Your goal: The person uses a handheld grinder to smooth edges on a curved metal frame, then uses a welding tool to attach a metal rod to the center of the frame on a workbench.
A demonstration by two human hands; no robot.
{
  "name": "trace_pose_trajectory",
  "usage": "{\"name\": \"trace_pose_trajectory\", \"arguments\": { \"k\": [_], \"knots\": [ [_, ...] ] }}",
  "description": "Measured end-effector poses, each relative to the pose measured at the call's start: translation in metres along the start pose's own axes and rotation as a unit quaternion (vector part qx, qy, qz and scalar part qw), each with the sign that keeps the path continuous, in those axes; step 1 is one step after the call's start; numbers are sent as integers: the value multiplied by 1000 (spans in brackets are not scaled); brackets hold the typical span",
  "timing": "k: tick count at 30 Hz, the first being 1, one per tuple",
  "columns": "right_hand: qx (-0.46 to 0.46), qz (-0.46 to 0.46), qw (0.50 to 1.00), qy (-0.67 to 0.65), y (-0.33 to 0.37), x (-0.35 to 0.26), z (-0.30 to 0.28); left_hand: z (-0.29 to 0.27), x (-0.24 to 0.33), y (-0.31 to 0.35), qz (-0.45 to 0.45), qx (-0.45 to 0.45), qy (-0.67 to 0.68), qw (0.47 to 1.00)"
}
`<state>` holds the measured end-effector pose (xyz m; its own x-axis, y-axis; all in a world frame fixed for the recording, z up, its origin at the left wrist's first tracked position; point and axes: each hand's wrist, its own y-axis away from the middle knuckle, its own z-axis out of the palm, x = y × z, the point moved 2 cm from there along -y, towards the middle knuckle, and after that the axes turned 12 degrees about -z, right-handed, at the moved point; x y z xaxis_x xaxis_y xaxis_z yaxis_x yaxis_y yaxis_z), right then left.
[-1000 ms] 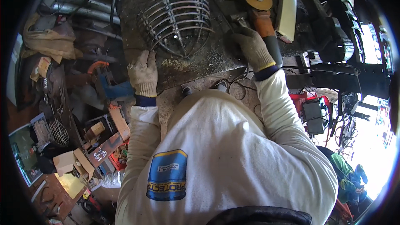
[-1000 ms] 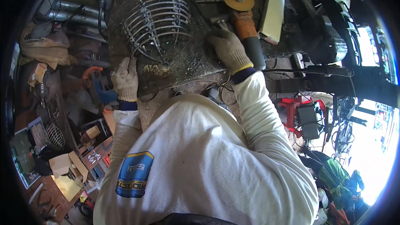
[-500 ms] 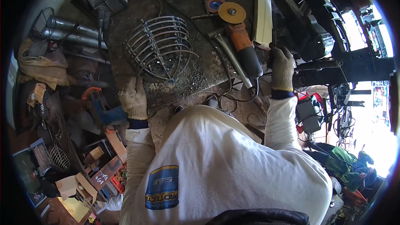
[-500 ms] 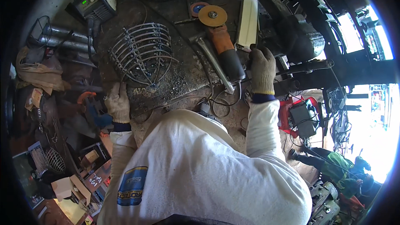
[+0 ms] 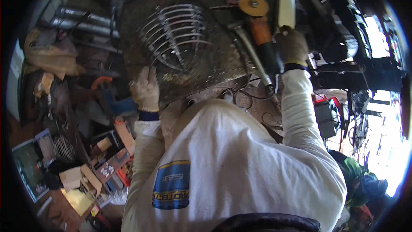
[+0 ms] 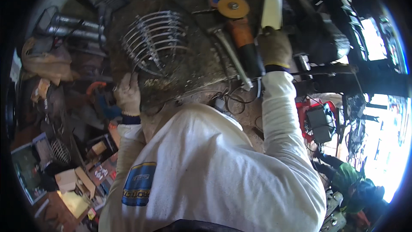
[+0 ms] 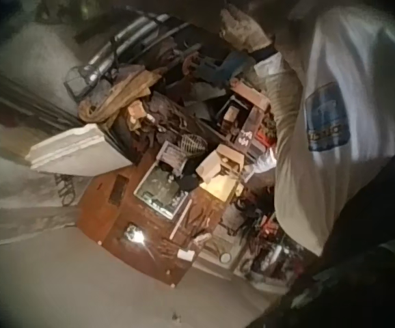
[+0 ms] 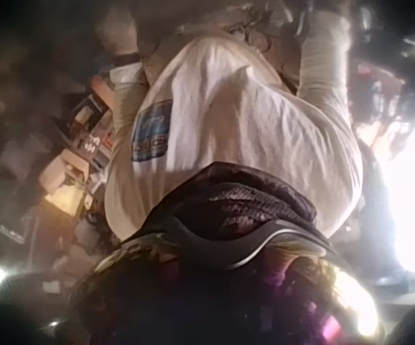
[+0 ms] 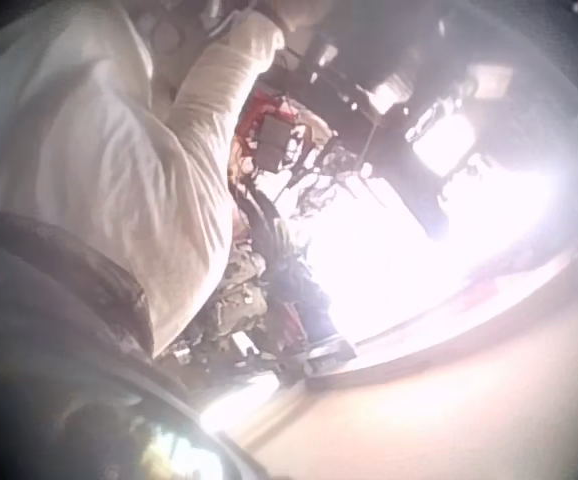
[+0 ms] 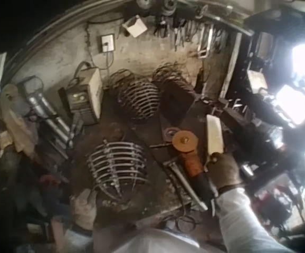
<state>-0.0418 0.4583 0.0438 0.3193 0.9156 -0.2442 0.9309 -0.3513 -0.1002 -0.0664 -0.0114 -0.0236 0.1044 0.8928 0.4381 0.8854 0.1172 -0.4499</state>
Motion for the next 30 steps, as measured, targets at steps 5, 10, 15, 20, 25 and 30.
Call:
{"name": "trace_pose_trajectory", "arguments": {
  "k": [5, 10, 15, 20, 25, 30],
  "knots": [
    [219, -72, 972, -47, 37, -72, -17, 5, -7, 2, 20, 12, -27, 999],
    [27, -231, 929, -287, 53, -134, 69, -1, 2, -1, -17, 9, -6, 1000],
    [-38, -257, 939, -226, 43, -151, 89, -2, 4, 3, -15, 13, -22, 1000],
    [14, -256, 941, -219, 41, -150, 95, -2, 6, -1, -13, -4, -35, 999],
    [21, -239, 938, -252, 42, -151, 101, -13, -13, -7, -39, -83, 127, 988],
    [55, -250, 937, -238, 40, -149, 104, -44, -28, -22, -317, -215, 322, 866]
  ]
}}
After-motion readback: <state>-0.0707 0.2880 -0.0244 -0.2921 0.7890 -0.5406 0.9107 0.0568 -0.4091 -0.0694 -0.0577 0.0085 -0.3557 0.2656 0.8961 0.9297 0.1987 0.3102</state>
